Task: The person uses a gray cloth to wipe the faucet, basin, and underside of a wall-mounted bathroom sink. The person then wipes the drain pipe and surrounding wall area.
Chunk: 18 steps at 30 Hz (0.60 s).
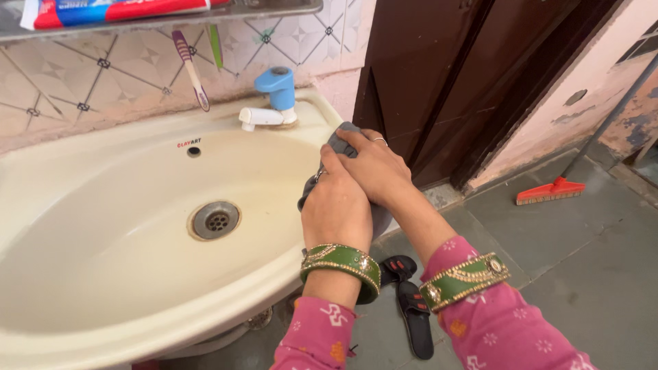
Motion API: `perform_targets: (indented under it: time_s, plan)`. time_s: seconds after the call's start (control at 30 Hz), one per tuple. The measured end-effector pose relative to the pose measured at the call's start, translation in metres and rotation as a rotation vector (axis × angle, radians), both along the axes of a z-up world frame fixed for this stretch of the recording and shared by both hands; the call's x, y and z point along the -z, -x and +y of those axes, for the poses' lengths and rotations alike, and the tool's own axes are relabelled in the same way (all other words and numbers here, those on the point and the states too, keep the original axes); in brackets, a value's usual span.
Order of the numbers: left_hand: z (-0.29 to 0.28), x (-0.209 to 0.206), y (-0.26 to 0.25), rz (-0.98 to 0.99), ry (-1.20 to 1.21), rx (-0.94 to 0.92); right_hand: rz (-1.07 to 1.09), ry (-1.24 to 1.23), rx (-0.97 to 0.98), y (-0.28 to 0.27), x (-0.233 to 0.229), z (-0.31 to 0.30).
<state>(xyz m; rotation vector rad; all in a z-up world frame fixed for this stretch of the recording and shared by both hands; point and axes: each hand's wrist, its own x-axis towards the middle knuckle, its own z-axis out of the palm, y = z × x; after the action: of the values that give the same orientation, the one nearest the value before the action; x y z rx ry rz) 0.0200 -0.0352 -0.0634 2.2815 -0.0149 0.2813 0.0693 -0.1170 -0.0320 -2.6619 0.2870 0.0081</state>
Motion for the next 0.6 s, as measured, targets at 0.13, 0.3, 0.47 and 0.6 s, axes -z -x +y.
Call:
perform_targets:
  time_s: [0.13,0.3,0.47,0.6]
  plan:
    - [0.009,-0.008,0.016,-0.016,-0.133,-0.005,-0.124,0.002,-0.026,0.010,0.015,-0.002]
    - [0.021,-0.008,0.036,-0.215,-0.235,-0.048,-0.333,-0.003,-0.082,0.031,0.035,-0.003]
    - [0.039,-0.008,0.052,0.000,-0.277,0.011,-0.453,0.184,-0.299,0.049,0.043,0.003]
    - [0.051,-0.008,0.064,-0.429,-0.313,-0.166,-0.508,0.289,-0.342,0.063,0.043,0.013]
